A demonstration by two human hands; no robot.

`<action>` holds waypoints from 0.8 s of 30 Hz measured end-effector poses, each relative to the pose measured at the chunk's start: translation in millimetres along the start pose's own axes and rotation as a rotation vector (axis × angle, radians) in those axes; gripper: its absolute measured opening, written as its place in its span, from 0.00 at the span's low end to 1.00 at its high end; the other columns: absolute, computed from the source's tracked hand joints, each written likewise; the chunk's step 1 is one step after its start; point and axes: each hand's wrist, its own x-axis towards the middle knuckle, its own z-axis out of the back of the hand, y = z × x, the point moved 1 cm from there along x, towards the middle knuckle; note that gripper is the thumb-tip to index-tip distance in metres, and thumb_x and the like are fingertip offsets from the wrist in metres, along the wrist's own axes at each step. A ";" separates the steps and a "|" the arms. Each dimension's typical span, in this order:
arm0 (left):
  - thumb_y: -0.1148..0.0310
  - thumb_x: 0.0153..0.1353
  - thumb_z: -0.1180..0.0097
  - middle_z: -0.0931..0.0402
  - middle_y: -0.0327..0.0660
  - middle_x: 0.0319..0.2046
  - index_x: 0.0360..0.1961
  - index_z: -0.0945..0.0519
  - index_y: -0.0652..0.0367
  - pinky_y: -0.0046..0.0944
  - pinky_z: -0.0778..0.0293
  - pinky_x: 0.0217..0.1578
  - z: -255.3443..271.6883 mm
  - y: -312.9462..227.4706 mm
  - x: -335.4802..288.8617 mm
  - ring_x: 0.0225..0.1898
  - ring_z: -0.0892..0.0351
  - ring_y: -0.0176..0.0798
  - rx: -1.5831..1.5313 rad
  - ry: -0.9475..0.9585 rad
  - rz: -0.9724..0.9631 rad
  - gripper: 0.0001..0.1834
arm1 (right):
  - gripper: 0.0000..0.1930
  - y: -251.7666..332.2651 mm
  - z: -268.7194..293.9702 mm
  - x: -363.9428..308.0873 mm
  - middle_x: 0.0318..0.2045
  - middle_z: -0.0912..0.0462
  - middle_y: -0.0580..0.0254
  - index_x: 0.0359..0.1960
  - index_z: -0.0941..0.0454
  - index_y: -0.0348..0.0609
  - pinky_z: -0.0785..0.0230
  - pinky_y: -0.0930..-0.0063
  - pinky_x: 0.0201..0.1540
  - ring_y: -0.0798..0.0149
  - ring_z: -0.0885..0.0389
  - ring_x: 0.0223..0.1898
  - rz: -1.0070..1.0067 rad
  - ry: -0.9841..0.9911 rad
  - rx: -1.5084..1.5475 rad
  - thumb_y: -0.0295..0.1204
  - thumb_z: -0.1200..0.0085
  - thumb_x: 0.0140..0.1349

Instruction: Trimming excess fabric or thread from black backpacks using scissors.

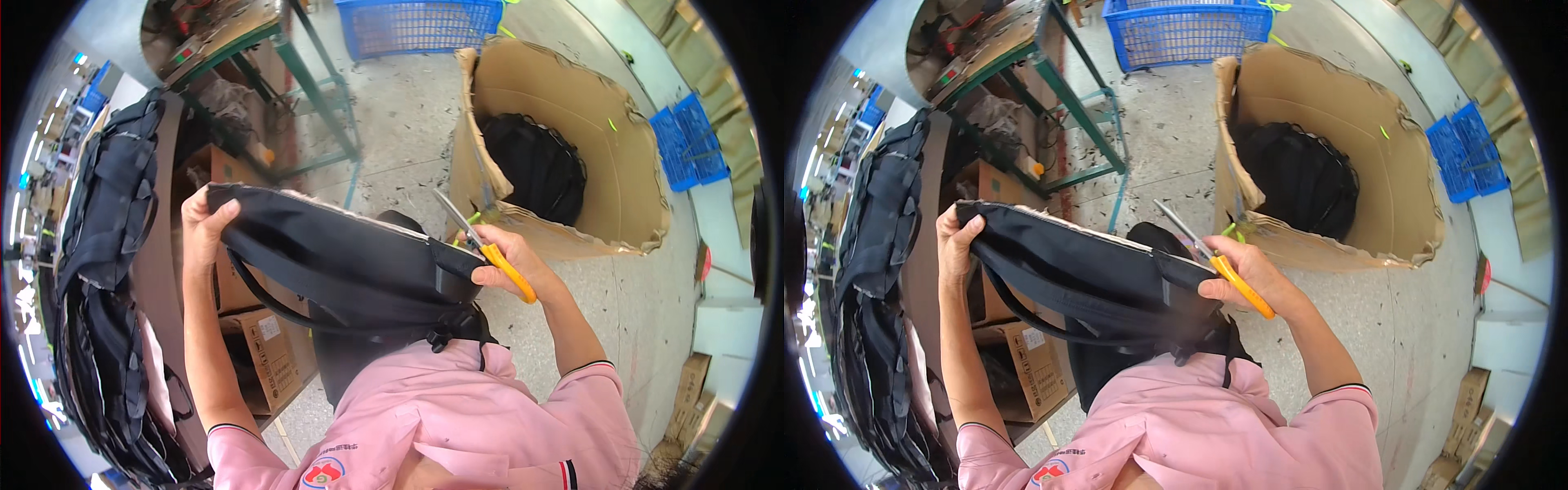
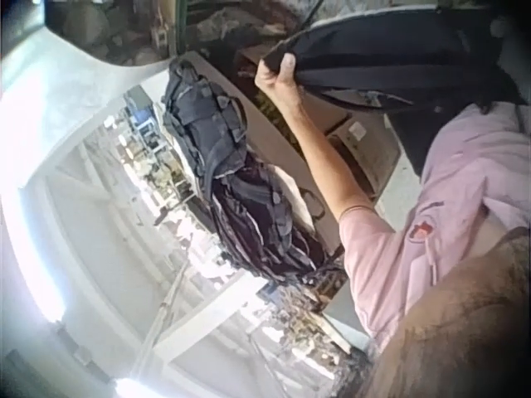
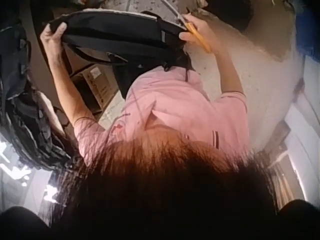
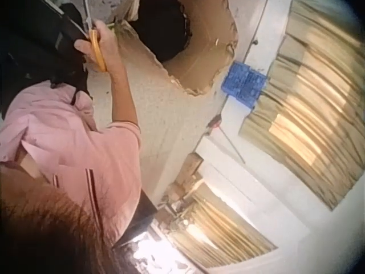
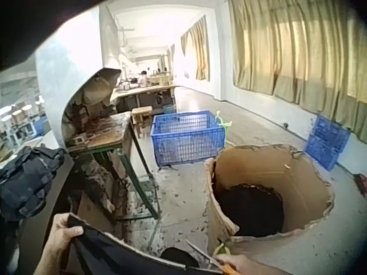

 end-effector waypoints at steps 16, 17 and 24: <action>0.70 0.47 0.35 0.26 0.31 0.27 0.29 0.23 0.60 0.26 0.36 0.38 -8.1 8.5 -0.6 0.30 0.30 0.26 -0.004 -0.012 -0.066 0.10 | 0.39 7.8 37.8 -61.7 0.34 0.28 0.58 0.50 0.34 0.45 0.31 0.67 0.37 0.58 0.26 0.34 0.123 -0.005 -0.532 0.47 0.31 0.36; 0.70 0.47 0.36 0.26 0.31 0.26 0.28 0.23 0.60 0.26 0.36 0.38 -6.3 10.4 -0.4 0.30 0.30 0.26 0.008 -0.004 -0.086 0.09 | 0.37 7.5 35.5 -63.6 0.33 0.28 0.58 0.48 0.34 0.45 0.31 0.67 0.36 0.57 0.26 0.33 0.103 0.012 -0.547 0.47 0.31 0.36; 0.69 0.47 0.37 0.28 0.33 0.25 0.27 0.23 0.60 0.28 0.38 0.39 -6.9 13.8 0.4 0.30 0.32 0.28 0.036 -0.001 -0.114 0.09 | 0.40 -5.3 29.1 -57.1 0.32 0.30 0.60 0.49 0.34 0.46 0.33 0.69 0.36 0.59 0.30 0.32 0.088 0.014 -0.508 0.46 0.30 0.33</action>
